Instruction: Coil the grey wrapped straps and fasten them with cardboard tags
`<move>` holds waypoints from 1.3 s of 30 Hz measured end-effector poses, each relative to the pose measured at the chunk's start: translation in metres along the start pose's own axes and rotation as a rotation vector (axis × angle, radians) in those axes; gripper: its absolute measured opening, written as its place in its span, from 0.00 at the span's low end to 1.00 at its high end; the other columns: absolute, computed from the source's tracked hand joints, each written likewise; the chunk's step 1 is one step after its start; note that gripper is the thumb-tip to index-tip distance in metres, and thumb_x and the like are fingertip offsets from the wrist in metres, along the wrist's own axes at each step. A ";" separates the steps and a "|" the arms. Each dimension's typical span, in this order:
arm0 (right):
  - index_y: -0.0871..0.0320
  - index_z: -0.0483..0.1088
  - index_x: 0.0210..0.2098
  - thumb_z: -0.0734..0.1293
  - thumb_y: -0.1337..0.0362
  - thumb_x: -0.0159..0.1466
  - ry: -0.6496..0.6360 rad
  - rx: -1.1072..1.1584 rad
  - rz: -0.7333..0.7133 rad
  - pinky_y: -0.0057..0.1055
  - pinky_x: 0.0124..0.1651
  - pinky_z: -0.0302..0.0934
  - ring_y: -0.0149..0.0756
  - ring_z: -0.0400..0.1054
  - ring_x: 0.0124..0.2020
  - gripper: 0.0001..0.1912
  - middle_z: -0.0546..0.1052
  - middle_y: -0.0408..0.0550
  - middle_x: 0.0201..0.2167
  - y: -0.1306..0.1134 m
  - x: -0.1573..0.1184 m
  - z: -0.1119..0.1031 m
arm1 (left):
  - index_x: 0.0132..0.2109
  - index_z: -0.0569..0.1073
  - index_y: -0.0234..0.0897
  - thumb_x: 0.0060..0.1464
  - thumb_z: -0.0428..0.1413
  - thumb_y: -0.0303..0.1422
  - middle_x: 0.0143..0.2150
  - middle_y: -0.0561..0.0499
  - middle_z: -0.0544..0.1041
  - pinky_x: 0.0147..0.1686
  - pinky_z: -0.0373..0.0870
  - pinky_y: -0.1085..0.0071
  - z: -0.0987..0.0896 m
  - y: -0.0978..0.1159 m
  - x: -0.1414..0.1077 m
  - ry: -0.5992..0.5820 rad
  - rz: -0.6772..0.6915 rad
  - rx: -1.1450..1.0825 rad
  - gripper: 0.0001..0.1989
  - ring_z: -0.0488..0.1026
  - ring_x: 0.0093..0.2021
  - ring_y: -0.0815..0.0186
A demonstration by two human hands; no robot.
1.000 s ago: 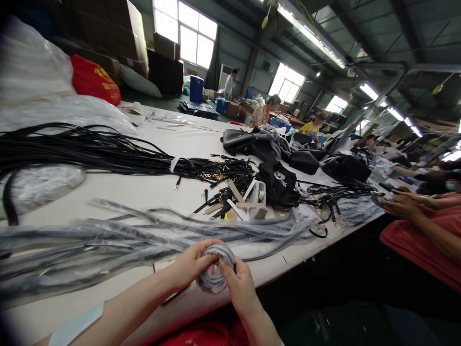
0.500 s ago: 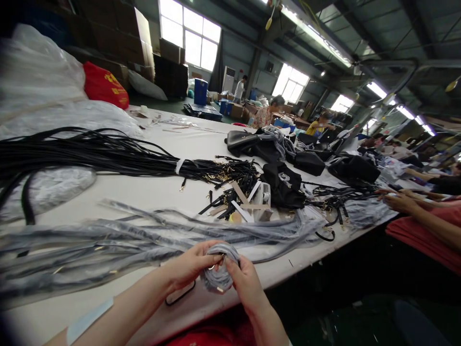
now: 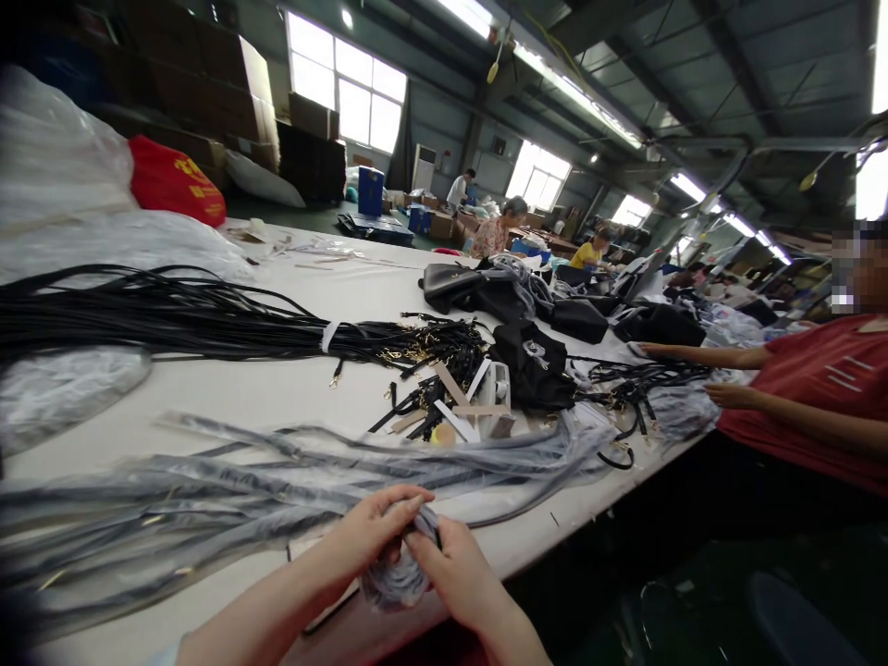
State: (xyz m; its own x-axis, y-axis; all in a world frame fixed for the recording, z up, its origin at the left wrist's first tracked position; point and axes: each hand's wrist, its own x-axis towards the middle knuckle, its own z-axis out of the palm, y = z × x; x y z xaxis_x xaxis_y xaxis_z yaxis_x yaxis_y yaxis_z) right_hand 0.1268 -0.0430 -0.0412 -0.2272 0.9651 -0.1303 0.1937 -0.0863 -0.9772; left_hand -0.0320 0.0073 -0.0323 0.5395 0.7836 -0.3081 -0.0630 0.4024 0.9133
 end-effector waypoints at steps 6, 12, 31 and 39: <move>0.60 0.75 0.37 0.61 0.51 0.67 -0.113 -0.043 -0.053 0.29 0.38 0.64 0.34 0.69 0.30 0.19 0.76 0.45 0.29 0.015 0.016 0.003 | 0.39 0.76 0.31 0.42 0.57 0.60 0.16 0.58 0.65 0.16 0.49 0.75 -0.012 -0.027 0.011 0.138 0.081 0.080 0.34 0.56 0.15 0.73; 0.59 0.73 0.43 0.59 0.64 0.68 0.317 -0.999 -0.171 0.31 0.46 0.62 0.38 0.70 0.40 0.12 0.77 0.50 0.38 0.006 0.078 -0.062 | 0.38 0.77 0.32 0.43 0.56 0.61 0.13 0.59 0.61 0.17 0.47 0.75 -0.029 -0.046 0.011 0.247 0.069 0.109 0.34 0.54 0.15 0.72; 0.55 0.73 0.36 0.56 0.58 0.70 0.036 -1.086 -0.282 0.29 0.34 0.55 0.36 0.71 0.31 0.16 0.78 0.46 0.29 -0.042 0.052 -0.021 | 0.43 0.75 0.32 0.47 0.55 0.57 0.13 0.60 0.62 0.20 0.50 0.75 -0.049 -0.046 0.006 0.476 0.036 -0.120 0.31 0.55 0.16 0.71; 0.56 0.77 0.38 0.60 0.64 0.68 -0.147 -1.258 -0.357 0.32 0.41 0.57 0.38 0.71 0.31 0.13 0.81 0.50 0.29 -0.036 0.026 0.006 | 0.45 0.75 0.32 0.49 0.54 0.54 0.13 0.61 0.61 0.19 0.51 0.75 -0.043 -0.050 0.006 0.472 0.092 -0.037 0.29 0.56 0.16 0.71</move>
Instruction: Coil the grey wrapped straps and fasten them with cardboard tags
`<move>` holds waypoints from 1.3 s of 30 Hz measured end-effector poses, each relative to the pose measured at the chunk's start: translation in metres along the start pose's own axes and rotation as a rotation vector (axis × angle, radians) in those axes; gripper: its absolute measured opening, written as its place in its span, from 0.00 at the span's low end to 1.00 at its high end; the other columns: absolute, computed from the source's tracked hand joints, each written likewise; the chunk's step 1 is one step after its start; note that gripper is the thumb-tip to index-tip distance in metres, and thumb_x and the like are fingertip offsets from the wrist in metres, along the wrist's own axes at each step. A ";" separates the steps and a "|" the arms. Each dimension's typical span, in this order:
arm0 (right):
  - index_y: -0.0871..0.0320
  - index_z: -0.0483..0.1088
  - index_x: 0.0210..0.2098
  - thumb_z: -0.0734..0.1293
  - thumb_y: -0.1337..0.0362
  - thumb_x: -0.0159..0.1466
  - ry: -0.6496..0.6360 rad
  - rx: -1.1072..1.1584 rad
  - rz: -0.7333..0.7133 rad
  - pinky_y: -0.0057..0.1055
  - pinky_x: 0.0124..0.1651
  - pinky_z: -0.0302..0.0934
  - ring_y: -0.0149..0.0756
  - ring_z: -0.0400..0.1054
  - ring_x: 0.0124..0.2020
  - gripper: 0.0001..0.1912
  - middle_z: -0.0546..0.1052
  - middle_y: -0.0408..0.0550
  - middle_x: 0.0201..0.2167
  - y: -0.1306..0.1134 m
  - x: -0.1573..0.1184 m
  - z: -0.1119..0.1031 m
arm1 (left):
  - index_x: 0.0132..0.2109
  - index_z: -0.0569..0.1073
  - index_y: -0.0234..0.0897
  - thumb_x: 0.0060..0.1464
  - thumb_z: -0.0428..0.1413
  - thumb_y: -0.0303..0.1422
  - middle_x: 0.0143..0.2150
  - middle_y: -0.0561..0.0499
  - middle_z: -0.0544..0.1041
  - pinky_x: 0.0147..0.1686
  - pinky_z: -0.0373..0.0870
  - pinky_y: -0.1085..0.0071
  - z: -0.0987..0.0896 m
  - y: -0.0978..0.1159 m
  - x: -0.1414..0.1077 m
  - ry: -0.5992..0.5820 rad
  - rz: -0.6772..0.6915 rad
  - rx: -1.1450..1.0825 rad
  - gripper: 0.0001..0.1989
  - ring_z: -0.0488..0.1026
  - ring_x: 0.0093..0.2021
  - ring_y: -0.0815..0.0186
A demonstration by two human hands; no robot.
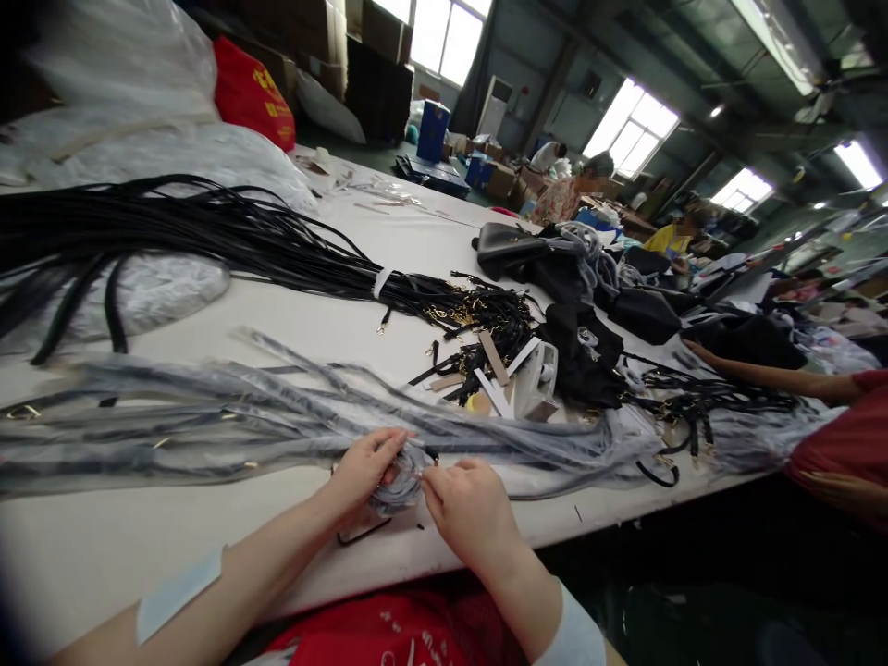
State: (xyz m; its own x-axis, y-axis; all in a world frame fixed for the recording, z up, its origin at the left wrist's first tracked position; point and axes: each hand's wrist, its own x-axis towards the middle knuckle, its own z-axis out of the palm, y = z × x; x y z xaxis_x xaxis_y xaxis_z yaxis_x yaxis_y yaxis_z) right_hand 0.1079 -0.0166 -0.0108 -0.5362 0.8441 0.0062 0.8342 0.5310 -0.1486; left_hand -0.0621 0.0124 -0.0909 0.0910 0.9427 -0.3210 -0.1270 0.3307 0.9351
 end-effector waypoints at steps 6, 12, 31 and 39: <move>0.57 0.76 0.27 0.62 0.66 0.64 -0.126 -0.162 0.110 0.31 0.32 0.57 0.40 0.73 0.27 0.13 0.80 0.52 0.24 -0.018 -0.003 -0.016 | 0.46 0.76 0.32 0.52 0.55 0.50 0.13 0.59 0.65 0.19 0.56 0.74 0.006 -0.003 -0.006 -0.017 0.057 0.133 0.25 0.61 0.16 0.68; 0.59 0.77 0.27 0.63 0.70 0.61 -0.176 -0.145 0.168 0.30 0.28 0.58 0.40 0.74 0.26 0.12 0.80 0.56 0.24 -0.030 -0.006 -0.009 | 0.41 0.80 0.38 0.51 0.58 0.41 0.33 0.49 0.80 0.37 0.68 0.70 0.023 0.003 -0.024 -0.092 0.151 0.255 0.15 0.75 0.35 0.59; 0.56 0.70 0.27 0.66 0.67 0.61 0.246 0.191 0.362 0.31 0.36 0.53 0.38 0.68 0.31 0.06 0.76 0.45 0.26 -0.009 -0.068 -0.008 | 0.41 0.76 0.33 0.51 0.55 0.47 0.20 0.54 0.73 0.21 0.63 0.75 0.047 0.010 -0.039 -0.273 0.013 0.228 0.21 0.70 0.21 0.66; 0.57 0.70 0.25 0.69 0.63 0.59 0.242 0.734 0.509 0.26 0.30 0.57 0.32 0.68 0.26 0.08 0.75 0.42 0.22 0.008 -0.077 0.000 | 0.34 0.76 0.34 0.53 0.54 0.48 0.25 0.51 0.76 0.21 0.62 0.75 0.051 0.014 -0.060 -0.465 0.024 0.281 0.20 0.70 0.23 0.67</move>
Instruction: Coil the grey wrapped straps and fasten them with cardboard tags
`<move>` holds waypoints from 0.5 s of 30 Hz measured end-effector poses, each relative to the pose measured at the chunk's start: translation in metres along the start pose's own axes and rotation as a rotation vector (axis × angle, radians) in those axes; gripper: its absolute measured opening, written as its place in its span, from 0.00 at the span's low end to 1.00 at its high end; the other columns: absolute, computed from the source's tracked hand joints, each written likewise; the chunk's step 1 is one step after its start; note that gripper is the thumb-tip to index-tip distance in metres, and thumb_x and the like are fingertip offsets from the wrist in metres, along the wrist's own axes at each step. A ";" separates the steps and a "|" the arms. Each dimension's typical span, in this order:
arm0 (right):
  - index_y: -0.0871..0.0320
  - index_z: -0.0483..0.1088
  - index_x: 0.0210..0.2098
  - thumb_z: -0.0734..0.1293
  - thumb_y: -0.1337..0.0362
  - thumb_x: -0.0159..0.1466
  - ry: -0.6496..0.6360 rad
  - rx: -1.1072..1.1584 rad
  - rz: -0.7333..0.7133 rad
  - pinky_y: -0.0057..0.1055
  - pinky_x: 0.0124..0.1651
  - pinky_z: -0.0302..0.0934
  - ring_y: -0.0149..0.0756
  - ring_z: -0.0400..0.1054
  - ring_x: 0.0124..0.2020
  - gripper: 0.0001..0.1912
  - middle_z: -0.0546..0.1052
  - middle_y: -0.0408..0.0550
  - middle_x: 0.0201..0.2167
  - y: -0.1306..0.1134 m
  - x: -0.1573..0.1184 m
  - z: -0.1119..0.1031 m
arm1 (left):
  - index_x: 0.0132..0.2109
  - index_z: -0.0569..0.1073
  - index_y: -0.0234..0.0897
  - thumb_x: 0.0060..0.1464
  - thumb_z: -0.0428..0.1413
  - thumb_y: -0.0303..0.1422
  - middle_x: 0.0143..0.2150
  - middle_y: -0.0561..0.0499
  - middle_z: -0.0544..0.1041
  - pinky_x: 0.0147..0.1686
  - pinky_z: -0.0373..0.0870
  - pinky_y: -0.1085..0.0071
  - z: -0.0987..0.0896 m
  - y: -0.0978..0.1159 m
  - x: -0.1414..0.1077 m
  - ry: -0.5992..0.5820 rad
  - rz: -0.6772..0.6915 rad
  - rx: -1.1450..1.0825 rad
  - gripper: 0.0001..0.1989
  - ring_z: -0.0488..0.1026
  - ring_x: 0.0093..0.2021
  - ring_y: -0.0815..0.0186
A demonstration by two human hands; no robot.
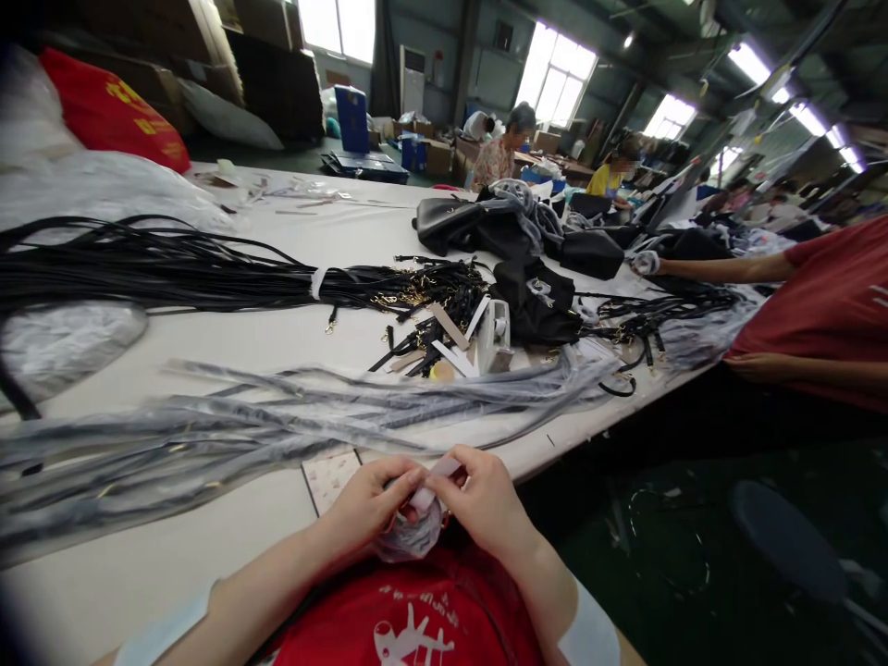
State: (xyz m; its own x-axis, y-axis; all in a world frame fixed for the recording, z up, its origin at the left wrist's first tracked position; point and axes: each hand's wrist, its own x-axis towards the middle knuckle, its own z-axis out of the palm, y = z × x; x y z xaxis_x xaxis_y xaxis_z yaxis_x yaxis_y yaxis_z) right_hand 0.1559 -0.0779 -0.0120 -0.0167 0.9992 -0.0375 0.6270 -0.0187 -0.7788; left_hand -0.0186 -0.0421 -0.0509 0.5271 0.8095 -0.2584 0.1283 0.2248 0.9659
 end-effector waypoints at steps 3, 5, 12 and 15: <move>0.58 0.68 0.24 0.69 0.56 0.59 -0.041 0.283 0.063 0.26 0.28 0.57 0.31 0.65 0.23 0.13 0.73 0.41 0.20 0.013 0.003 0.005 | 0.33 0.78 0.34 0.50 0.59 0.42 0.28 0.50 0.77 0.31 0.66 0.72 0.001 0.003 -0.003 0.047 0.106 0.162 0.14 0.72 0.29 0.65; 0.58 0.67 0.25 0.66 0.48 0.60 -0.041 0.497 0.152 0.26 0.27 0.56 0.30 0.63 0.21 0.19 0.70 0.40 0.18 0.024 0.004 0.009 | 0.32 0.79 0.35 0.49 0.60 0.38 0.28 0.50 0.77 0.35 0.66 0.71 0.001 0.006 -0.004 0.068 0.202 0.269 0.10 0.72 0.31 0.64; 0.60 0.64 0.19 0.72 0.53 0.53 -0.272 0.888 0.413 0.24 0.24 0.46 0.24 0.53 0.20 0.19 0.64 0.37 0.17 0.042 -0.001 0.031 | 0.35 0.81 0.39 0.51 0.59 0.31 0.30 0.51 0.74 0.34 0.65 0.73 0.005 0.010 -0.009 -0.056 0.427 0.296 0.06 0.71 0.32 0.66; 0.59 0.63 0.19 0.74 0.58 0.50 -0.114 0.861 0.374 0.24 0.22 0.44 0.24 0.50 0.19 0.17 0.61 0.35 0.15 0.038 -0.002 0.034 | 0.36 0.81 0.41 0.51 0.60 0.31 0.33 0.50 0.72 0.37 0.66 0.72 0.008 0.009 -0.008 -0.009 0.436 0.281 0.06 0.71 0.35 0.66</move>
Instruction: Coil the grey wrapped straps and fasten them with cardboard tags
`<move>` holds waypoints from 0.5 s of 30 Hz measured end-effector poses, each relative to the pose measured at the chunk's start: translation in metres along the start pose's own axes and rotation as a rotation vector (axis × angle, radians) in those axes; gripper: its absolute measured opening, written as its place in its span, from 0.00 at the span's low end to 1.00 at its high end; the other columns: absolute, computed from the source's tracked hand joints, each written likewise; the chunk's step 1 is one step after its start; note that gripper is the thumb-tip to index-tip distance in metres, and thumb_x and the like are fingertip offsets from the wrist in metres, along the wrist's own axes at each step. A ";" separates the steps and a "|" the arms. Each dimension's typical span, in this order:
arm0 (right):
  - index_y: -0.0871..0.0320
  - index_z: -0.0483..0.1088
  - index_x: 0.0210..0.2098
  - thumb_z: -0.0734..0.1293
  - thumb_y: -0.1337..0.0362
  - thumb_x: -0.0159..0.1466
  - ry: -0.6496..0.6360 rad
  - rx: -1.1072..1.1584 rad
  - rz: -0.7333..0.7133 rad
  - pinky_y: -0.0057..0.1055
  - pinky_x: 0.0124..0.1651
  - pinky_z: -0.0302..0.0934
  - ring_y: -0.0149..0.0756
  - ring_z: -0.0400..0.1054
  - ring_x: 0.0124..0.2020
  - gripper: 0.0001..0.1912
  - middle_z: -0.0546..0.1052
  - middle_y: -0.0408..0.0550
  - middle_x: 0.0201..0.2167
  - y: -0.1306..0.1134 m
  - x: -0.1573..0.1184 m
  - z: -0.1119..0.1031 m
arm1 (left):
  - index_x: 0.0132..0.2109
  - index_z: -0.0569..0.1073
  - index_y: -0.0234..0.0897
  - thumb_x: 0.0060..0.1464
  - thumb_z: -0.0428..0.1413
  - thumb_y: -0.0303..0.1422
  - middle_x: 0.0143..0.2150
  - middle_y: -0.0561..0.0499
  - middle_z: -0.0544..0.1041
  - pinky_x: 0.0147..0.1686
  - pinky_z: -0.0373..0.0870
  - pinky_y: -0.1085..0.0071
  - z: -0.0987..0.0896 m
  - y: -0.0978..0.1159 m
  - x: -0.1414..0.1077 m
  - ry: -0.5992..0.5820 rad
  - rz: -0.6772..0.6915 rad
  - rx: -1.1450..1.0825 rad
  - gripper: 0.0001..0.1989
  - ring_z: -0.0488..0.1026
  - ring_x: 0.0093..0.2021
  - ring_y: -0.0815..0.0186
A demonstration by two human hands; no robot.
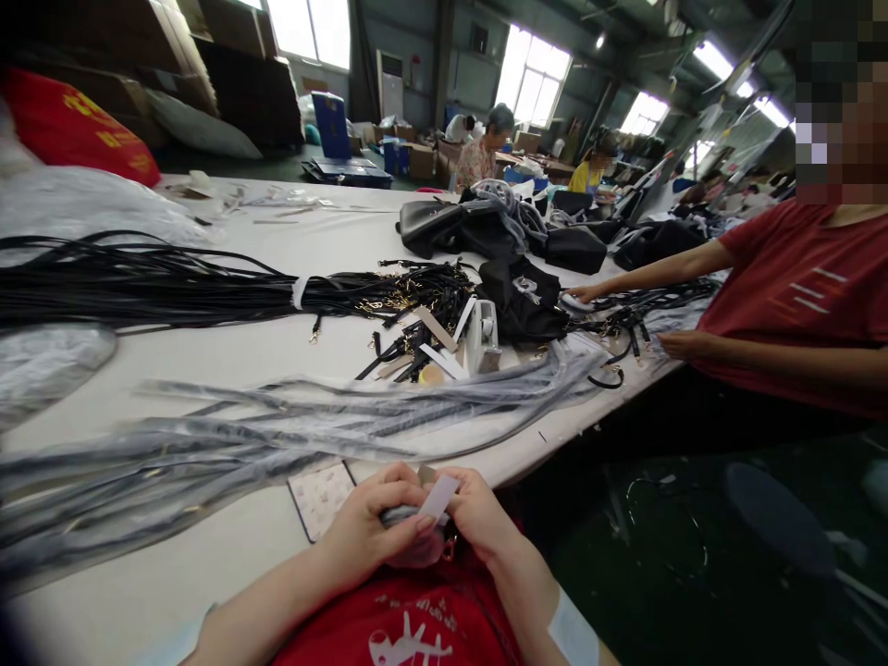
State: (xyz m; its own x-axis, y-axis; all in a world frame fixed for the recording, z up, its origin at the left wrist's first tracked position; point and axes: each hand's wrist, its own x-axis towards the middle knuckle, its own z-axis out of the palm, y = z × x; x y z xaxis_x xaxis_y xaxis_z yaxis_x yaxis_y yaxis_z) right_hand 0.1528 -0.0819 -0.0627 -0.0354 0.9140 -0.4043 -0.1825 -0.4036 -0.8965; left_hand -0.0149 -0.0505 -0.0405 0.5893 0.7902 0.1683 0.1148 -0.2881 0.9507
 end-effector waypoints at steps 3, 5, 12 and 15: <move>0.60 0.68 0.22 0.69 0.59 0.56 0.110 -0.147 -0.243 0.25 0.26 0.53 0.28 0.57 0.22 0.12 0.66 0.39 0.18 -0.004 -0.003 0.005 | 0.33 0.80 0.39 0.51 0.59 0.33 0.38 0.48 0.70 0.46 0.66 0.69 0.003 0.000 0.002 0.089 -0.034 -0.010 0.05 0.70 0.41 0.64; 0.60 0.71 0.26 0.65 0.61 0.61 0.183 -0.308 -0.403 0.26 0.31 0.57 0.31 0.62 0.26 0.10 0.70 0.42 0.23 -0.006 -0.006 0.008 | 0.31 0.78 0.38 0.52 0.57 0.33 0.40 0.47 0.69 0.48 0.65 0.67 0.004 -0.001 0.005 0.152 -0.085 -0.004 0.06 0.70 0.43 0.63; 0.59 0.67 0.24 0.62 0.62 0.64 0.309 -0.458 -0.471 0.26 0.28 0.53 0.30 0.57 0.25 0.14 0.65 0.40 0.21 0.007 -0.008 0.010 | 0.27 0.72 0.37 0.54 0.54 0.36 0.29 0.51 0.72 0.38 0.65 0.71 0.006 -0.002 0.009 0.118 -0.229 0.002 0.11 0.70 0.35 0.63; 0.59 0.66 0.22 0.63 0.60 0.63 0.285 -0.377 -0.379 0.26 0.28 0.54 0.30 0.56 0.24 0.15 0.65 0.41 0.21 0.012 -0.005 0.008 | 0.28 0.73 0.37 0.54 0.53 0.38 0.26 0.53 0.72 0.33 0.64 0.73 0.006 -0.001 0.006 0.047 -0.308 -0.054 0.11 0.68 0.30 0.66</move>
State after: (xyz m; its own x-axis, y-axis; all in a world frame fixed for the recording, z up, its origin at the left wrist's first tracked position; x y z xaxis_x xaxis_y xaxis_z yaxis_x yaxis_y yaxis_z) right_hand 0.1431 -0.0914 -0.0699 0.2378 0.9708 -0.0305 0.2311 -0.0870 -0.9690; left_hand -0.0062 -0.0488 -0.0416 0.4956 0.8604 -0.1186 0.2387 -0.0036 0.9711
